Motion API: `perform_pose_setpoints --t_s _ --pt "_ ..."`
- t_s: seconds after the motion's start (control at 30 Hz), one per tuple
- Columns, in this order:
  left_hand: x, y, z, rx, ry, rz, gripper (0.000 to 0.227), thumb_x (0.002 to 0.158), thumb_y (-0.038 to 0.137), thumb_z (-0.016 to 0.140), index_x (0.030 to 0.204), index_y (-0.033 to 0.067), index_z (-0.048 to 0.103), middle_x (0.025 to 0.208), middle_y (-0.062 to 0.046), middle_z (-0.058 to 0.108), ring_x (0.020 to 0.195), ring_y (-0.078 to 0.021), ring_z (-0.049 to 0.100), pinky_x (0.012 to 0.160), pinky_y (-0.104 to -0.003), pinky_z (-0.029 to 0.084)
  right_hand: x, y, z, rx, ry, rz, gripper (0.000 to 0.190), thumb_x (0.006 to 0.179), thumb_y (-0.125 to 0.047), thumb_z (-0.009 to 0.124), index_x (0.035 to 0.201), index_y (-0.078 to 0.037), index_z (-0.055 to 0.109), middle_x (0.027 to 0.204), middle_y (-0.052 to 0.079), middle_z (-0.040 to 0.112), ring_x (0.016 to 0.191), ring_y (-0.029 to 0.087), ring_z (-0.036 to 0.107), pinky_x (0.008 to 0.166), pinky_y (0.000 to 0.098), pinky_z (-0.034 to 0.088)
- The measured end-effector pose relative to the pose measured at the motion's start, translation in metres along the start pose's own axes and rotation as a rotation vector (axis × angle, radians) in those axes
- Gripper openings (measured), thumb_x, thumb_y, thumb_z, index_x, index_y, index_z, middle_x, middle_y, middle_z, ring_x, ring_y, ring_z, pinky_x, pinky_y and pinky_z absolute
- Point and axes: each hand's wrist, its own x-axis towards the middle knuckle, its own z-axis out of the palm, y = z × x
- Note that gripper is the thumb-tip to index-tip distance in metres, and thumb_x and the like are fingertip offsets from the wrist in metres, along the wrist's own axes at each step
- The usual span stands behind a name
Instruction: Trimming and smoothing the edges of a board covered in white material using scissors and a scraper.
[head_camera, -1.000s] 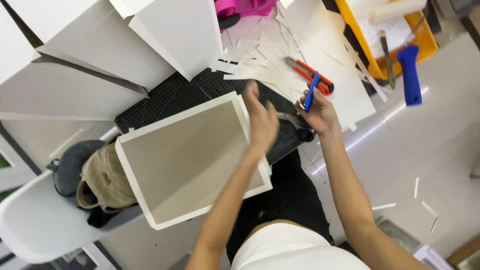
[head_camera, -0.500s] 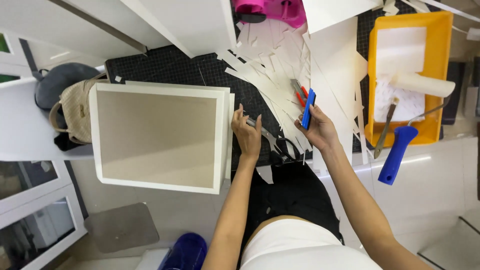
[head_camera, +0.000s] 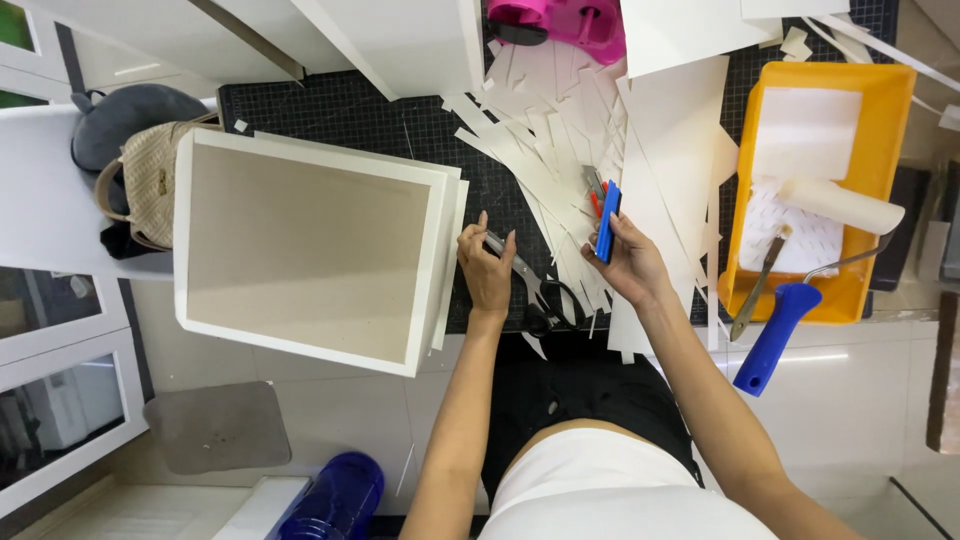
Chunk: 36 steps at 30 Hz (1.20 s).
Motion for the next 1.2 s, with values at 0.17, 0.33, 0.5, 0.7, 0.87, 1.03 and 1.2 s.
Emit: perform_pose_setpoints --t_s 0.17,0.33,0.5,0.7,0.87,1.03,1.2 --pt "0.006 0.010 -0.012 0.008 0.028 -0.001 0.053 0.091 0.021 0.076 0.116 0.0128 0.031 0.109 -0.002 0.048 0.116 -0.0187 0.059 0.100 -0.035 0.040 -0.003 0.000 0.012 -0.002 -0.030 0.004 0.027 0.101 -0.020 0.059 0.126 -0.012 0.057 0.091 0.001 0.059 0.083 0.014 0.062 0.086 0.0349 0.054" --pt "0.004 0.009 -0.009 -0.086 0.048 -0.025 0.054 0.089 0.018 0.078 0.119 0.0117 0.034 0.109 -0.002 0.050 0.111 -0.0187 0.056 0.101 -0.036 0.043 -0.002 0.001 0.015 0.018 -0.014 0.004 0.025 0.099 -0.019 0.062 0.123 -0.011 0.058 0.091 0.002 0.060 0.083 0.015 0.062 0.086 0.0362 0.054" --pt "0.014 0.032 -0.031 -0.505 0.163 -0.174 0.048 0.093 0.020 0.069 0.123 0.0109 0.033 0.119 -0.007 0.048 0.120 -0.0231 0.054 0.107 -0.041 0.045 -0.009 -0.002 0.022 0.083 -0.009 -0.010 0.023 0.099 -0.019 0.063 0.121 -0.010 0.061 0.091 0.003 0.061 0.084 0.016 0.062 0.087 0.0365 0.052" --pt "0.062 0.120 -0.040 -0.991 0.090 -0.301 0.035 0.103 0.022 0.050 0.128 0.0125 0.027 0.136 -0.012 0.035 0.129 -0.0321 0.052 0.111 -0.047 0.039 -0.005 -0.033 0.020 0.156 -0.048 -0.095 0.032 0.100 -0.020 0.060 0.130 -0.011 0.059 0.093 0.003 0.061 0.085 0.016 0.060 0.090 0.0366 0.050" --pt "0.100 0.119 -0.023 -1.075 -0.014 -0.491 0.030 0.107 0.028 0.047 0.129 0.0123 0.032 0.134 -0.009 0.039 0.123 -0.0284 0.058 0.107 -0.043 0.042 0.042 -0.110 0.077 -0.700 -0.249 -0.230 0.070 0.089 -0.003 0.070 0.153 -0.017 0.043 0.108 0.011 0.066 0.100 0.022 0.066 0.098 0.0418 0.053" --pt "0.097 0.125 -0.057 -1.046 -0.158 -0.568 0.038 0.102 0.036 0.051 0.130 0.0144 0.035 0.132 -0.008 0.043 0.121 -0.0242 0.058 0.103 -0.042 0.043 0.041 -0.240 0.145 -1.396 -0.022 -0.243 0.081 0.081 -0.019 0.078 0.146 0.012 0.040 0.142 0.036 0.047 0.134 0.053 0.042 0.111 0.0605 0.031" --pt "0.063 0.127 -0.057 -1.105 -0.148 -0.597 0.037 0.099 0.029 0.055 0.129 0.0093 0.044 0.125 -0.010 0.055 0.114 -0.0229 0.063 0.102 -0.037 0.047 0.168 -0.285 0.088 -0.659 -0.215 -0.386 0.041 0.097 -0.007 0.058 0.130 -0.019 0.037 0.123 0.008 0.041 0.096 0.018 0.056 0.088 0.0349 0.050"
